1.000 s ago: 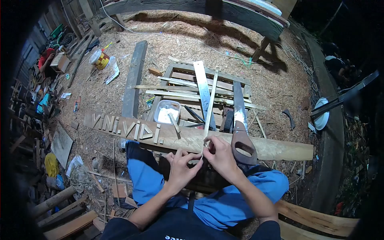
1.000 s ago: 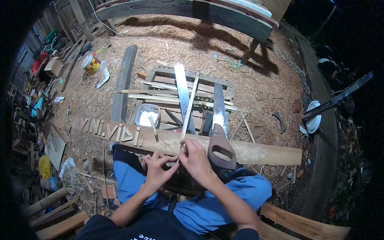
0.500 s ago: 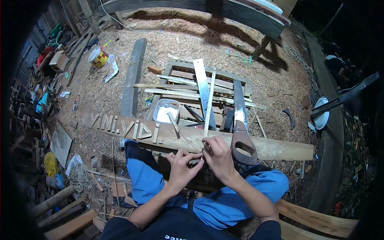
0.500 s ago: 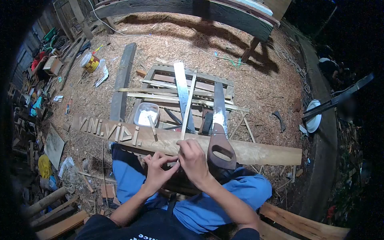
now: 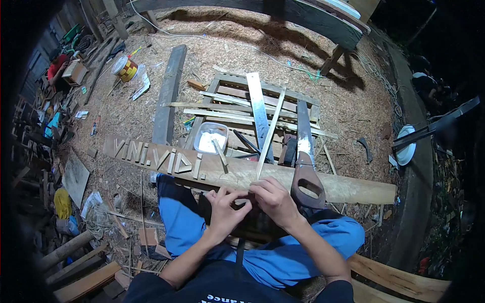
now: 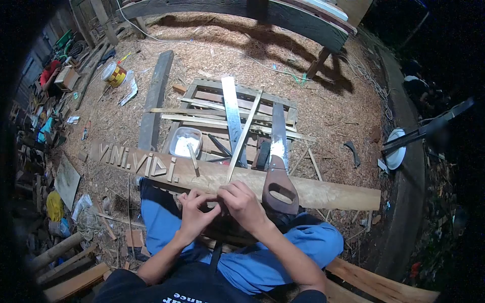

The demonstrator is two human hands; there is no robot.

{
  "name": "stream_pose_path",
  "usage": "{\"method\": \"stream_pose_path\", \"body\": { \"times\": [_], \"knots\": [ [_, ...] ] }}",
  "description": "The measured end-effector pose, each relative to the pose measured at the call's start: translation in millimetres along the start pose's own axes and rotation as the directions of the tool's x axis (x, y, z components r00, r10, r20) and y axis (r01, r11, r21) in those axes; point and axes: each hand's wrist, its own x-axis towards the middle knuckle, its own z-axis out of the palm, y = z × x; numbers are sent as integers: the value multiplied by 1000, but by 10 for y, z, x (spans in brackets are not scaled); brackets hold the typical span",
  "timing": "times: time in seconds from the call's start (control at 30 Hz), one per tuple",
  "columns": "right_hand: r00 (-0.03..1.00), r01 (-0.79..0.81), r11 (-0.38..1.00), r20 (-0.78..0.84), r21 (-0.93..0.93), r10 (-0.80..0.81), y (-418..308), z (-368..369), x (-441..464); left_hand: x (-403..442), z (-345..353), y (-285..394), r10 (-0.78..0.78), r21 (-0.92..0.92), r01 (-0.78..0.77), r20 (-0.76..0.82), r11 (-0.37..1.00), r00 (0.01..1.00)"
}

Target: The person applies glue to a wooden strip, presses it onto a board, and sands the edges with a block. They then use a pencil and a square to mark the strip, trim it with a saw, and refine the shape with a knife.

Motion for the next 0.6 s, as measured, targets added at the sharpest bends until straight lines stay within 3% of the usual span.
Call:
{"method": "stream_pose_path", "body": {
  "times": [0.1, 0.17, 0.3, 0.6],
  "knots": [
    [999, -17, 996, 48, 86, 13, 59, 1, -8, 17, -23, -10, -28, -21, 28, -9, 999, 1000],
    [987, -146, 973, 93, 179, 131, 7, -53, 24, 32, -5, 9, -24, -57, 21, -47, 998, 999],
    [991, -86, 984, 111, 157, 69, 33, -72, 14, 21, -34, 13, -19, -46, 17, -47, 999, 999],
    [931, -359, 893, 44, 270, 361, -18, 59, 33, 25, -92, 11, 10, -19, -10, -22, 1000, 1000]
  ]
}}
